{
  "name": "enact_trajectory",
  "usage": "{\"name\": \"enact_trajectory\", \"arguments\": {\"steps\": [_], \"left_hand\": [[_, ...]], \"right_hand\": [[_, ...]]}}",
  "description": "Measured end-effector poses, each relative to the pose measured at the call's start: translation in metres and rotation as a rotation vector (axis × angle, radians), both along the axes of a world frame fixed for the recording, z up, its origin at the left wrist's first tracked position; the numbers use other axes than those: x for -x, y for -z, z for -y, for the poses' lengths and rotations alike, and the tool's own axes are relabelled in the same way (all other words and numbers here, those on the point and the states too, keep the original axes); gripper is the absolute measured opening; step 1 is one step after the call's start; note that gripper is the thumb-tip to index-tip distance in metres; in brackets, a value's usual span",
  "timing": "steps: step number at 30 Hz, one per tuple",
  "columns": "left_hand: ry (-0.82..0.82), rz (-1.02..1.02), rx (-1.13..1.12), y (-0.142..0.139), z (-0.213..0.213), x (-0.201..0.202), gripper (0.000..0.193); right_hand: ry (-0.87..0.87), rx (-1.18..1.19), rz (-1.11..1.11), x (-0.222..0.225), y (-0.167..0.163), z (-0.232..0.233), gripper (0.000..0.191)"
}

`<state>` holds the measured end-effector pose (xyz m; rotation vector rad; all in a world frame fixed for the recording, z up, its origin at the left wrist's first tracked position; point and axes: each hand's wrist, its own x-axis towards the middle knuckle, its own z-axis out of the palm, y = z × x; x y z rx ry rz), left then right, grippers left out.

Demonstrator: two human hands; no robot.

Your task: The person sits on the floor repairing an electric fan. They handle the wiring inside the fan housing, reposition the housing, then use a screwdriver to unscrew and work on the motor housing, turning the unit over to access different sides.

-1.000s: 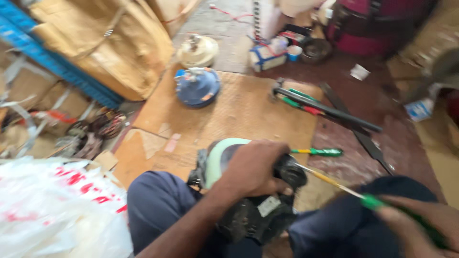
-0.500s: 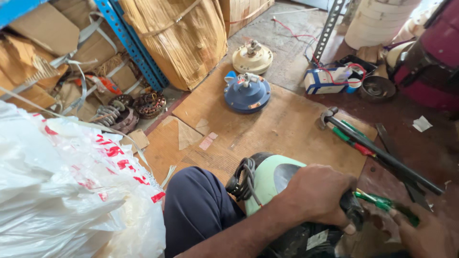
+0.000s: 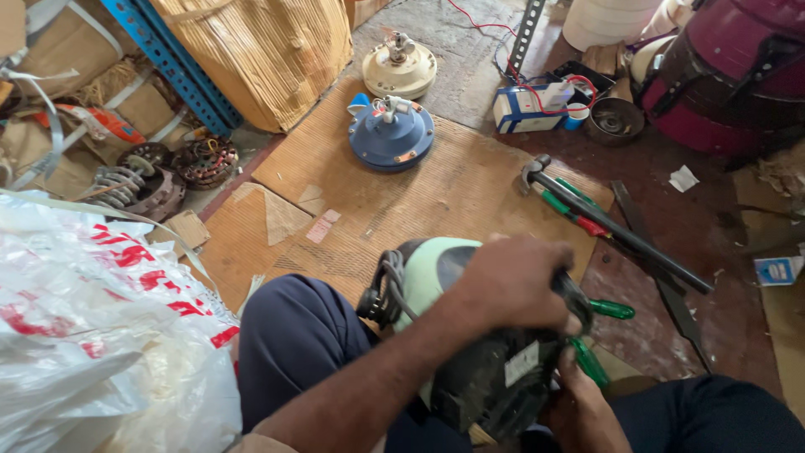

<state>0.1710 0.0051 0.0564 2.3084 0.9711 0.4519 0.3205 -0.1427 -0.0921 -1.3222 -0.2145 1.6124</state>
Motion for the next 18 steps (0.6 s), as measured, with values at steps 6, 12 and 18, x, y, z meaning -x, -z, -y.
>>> {"name": "enact_trajectory", "arguments": {"steps": [6,12,18], "left_hand": [[0.084,0.071,0.213,-0.029,-0.073,0.056,0.062],[0.018,0.114,0.452,-0.041,-0.123,0.115,0.059],[-0.023,0.251,0.677,-0.028,-0.151,0.139,0.054]], "right_hand": [[-0.229,-0.085,0.261,0.009,-0.054,-0.011,0.080],[-0.365,-0.481,0.366,0.046,-0.095,-0.028,0.101],[-0.356,-0.515,0.456,0.074,-0.115,-0.042,0.110]]}}
